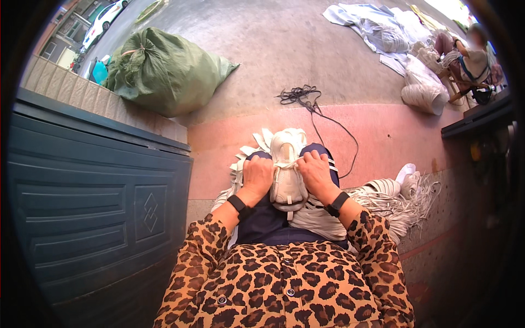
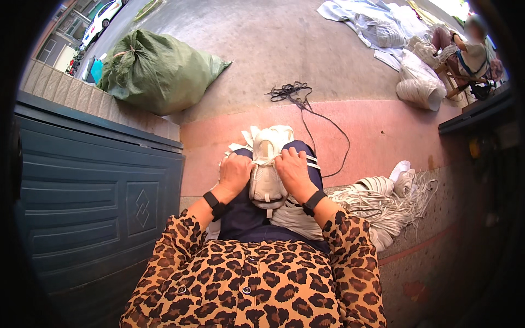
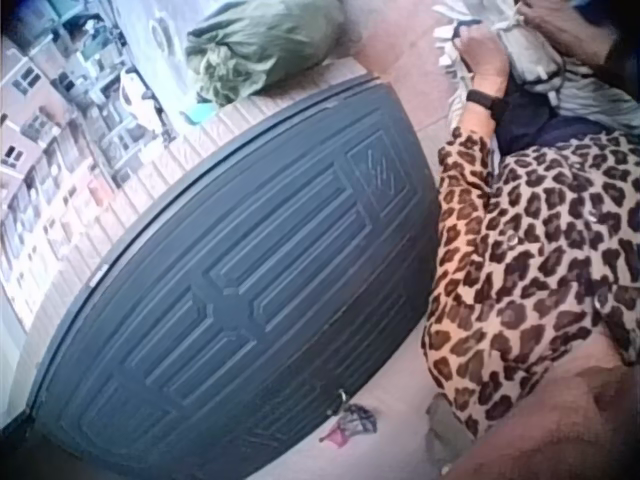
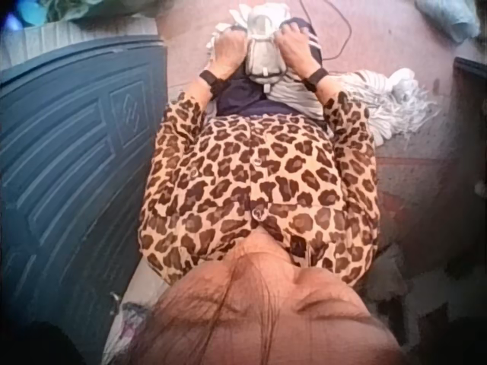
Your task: The person is threading laces through the eyelets of a white shoe during the manufacturing process.
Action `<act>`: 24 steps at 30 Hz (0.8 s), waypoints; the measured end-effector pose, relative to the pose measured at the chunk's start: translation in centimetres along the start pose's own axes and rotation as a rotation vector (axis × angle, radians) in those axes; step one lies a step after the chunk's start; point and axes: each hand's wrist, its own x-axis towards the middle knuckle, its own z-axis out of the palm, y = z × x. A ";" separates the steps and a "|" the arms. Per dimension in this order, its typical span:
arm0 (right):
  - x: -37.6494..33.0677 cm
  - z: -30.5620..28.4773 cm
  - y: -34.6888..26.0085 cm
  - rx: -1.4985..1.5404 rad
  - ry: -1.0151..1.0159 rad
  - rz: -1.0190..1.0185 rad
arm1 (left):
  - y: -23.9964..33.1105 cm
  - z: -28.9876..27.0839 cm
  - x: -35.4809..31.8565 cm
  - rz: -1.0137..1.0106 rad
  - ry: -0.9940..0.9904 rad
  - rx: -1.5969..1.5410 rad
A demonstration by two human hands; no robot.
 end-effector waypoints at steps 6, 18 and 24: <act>-0.9 -0.4 -1.8 0.003 -0.010 0.071 | 1.9 -0.2 -2.0 -0.036 -0.075 0.017; -0.7 1.4 0.3 0.210 -0.072 0.050 | 0.9 -0.4 0.1 0.023 -0.061 -0.200; -1.5 2.1 0.1 0.357 0.078 0.044 | 1.6 1.8 2.9 0.000 -0.148 -0.248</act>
